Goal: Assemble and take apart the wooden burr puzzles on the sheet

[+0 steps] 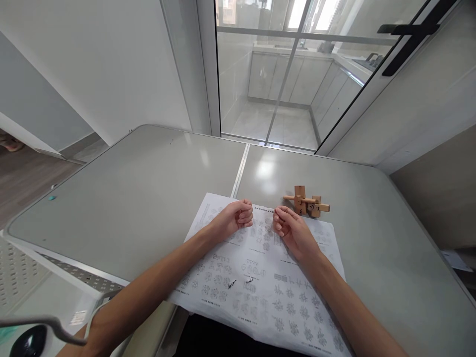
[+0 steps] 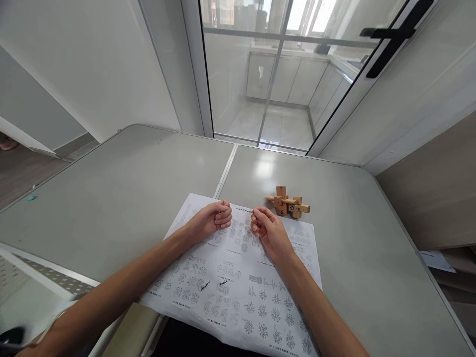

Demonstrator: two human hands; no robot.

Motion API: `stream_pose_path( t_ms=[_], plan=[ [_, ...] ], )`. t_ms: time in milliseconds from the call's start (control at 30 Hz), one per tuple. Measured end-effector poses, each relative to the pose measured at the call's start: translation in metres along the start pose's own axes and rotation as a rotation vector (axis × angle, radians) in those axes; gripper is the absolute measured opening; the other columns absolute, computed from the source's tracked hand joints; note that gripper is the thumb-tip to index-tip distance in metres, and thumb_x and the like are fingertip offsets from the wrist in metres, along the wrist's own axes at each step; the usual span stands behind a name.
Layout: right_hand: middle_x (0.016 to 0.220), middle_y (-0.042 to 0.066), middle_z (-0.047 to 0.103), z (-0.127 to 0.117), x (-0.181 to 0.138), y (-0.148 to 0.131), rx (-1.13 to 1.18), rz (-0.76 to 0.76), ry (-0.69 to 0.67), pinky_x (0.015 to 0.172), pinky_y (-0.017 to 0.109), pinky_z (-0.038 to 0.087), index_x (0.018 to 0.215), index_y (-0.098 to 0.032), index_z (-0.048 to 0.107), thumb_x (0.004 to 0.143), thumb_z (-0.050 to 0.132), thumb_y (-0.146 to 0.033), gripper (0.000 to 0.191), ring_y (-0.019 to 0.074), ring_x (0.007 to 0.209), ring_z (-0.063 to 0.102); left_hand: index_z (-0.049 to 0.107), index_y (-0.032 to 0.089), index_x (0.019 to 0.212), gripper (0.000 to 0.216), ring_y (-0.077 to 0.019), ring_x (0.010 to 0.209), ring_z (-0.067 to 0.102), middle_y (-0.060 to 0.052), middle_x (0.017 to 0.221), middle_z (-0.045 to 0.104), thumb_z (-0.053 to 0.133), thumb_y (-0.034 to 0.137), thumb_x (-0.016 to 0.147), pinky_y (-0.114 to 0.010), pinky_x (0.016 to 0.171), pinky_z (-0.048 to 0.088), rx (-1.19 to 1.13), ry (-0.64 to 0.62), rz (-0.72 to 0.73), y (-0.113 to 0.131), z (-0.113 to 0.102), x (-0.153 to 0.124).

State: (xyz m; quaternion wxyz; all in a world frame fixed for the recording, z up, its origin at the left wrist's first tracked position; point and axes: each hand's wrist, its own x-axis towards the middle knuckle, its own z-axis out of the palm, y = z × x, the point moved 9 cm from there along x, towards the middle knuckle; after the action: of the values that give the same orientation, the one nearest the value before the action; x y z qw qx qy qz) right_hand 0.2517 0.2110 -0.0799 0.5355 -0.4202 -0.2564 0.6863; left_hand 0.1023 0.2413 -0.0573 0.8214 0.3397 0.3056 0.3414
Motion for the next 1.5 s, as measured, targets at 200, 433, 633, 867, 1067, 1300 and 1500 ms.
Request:
stream_pose_path(
  t_ms=[200, 433, 633, 867, 1067, 1300, 1500],
  plan=[
    [0.073, -0.003, 0.06, 0.001, 0.0, -0.001, 0.014, 0.0, 0.002, 0.046, 0.02, 0.043, 0.081, -0.02, 0.068, 0.074, 0.095, -0.04, 0.034, 0.0075, 0.055, 0.048, 0.042, 0.019, 0.067, 0.029, -0.0093, 0.054, 0.027, 0.006, 0.063, 0.029, 0.063, 0.015, 0.087, -0.022, 0.054, 0.037, -0.003, -0.006, -0.004, 0.0, 0.0, 0.0],
    [0.07, -0.004, 0.056, -0.005, 0.001, -0.008, 0.108, -0.065, 0.045, 0.044, 0.018, 0.042, 0.079, -0.021, 0.067, 0.078, 0.092, -0.04, 0.032, 0.0073, 0.054, 0.046, 0.043, 0.019, 0.067, 0.028, -0.0097, 0.053, 0.026, 0.006, 0.061, 0.028, 0.062, 0.014, 0.086, -0.022, 0.053, 0.036, -0.003, 0.011, 0.006, 0.002, 0.002, -0.001],
    [0.056, -0.007, 0.042, -0.017, 0.0, -0.021, 0.281, -0.157, 0.079, 0.036, 0.019, 0.033, 0.067, -0.021, 0.058, 0.083, 0.082, -0.046, 0.039, 0.0058, 0.043, 0.034, 0.044, 0.019, 0.068, 0.027, -0.0096, 0.054, 0.027, 0.006, 0.063, 0.029, 0.063, 0.015, 0.086, -0.022, 0.054, 0.037, 0.002, 0.015, 0.0, 0.0, -0.001, -0.001],
    [0.049, -0.008, 0.037, -0.031, 0.0, -0.026, 0.414, -0.182, 0.093, 0.03, 0.02, 0.027, 0.061, -0.022, 0.048, 0.082, 0.077, -0.047, 0.043, 0.0056, 0.037, 0.029, 0.042, 0.02, 0.067, 0.03, -0.0095, 0.053, 0.028, 0.006, 0.062, 0.029, 0.064, 0.016, 0.087, -0.023, 0.054, 0.038, 0.012, 0.022, -0.008, 0.0, -0.002, -0.001],
    [0.05, -0.01, 0.04, -0.045, 0.006, -0.028, 0.507, -0.196, 0.061, 0.03, 0.017, 0.032, 0.069, -0.023, 0.047, 0.08, 0.082, -0.045, 0.043, 0.0044, 0.035, 0.035, 0.043, 0.02, 0.068, 0.029, -0.009, 0.053, 0.029, 0.006, 0.062, 0.029, 0.064, 0.015, 0.086, -0.023, 0.054, 0.038, 0.004, 0.029, -0.013, 0.001, -0.001, -0.001],
    [0.049, -0.011, 0.043, -0.049, 0.01, -0.027, 0.575, -0.165, 0.06, 0.029, 0.017, 0.032, 0.077, -0.022, 0.052, 0.082, 0.081, -0.036, 0.033, 0.0046, 0.034, 0.038, 0.045, 0.02, 0.069, 0.026, -0.01, 0.054, 0.027, 0.006, 0.062, 0.029, 0.063, 0.014, 0.087, -0.022, 0.054, 0.038, -0.003, 0.02, -0.007, 0.0, -0.002, -0.001],
    [0.047, -0.012, 0.044, -0.05, 0.012, -0.024, 0.657, -0.131, 0.042, 0.028, 0.016, 0.031, 0.077, -0.023, 0.048, 0.082, 0.08, -0.028, 0.032, 0.0044, 0.033, 0.039, 0.044, 0.02, 0.069, 0.027, -0.0099, 0.053, 0.028, 0.006, 0.063, 0.029, 0.064, 0.015, 0.087, -0.022, 0.054, 0.038, -0.004, 0.007, -0.006, 0.0, -0.002, 0.0]
  ],
)
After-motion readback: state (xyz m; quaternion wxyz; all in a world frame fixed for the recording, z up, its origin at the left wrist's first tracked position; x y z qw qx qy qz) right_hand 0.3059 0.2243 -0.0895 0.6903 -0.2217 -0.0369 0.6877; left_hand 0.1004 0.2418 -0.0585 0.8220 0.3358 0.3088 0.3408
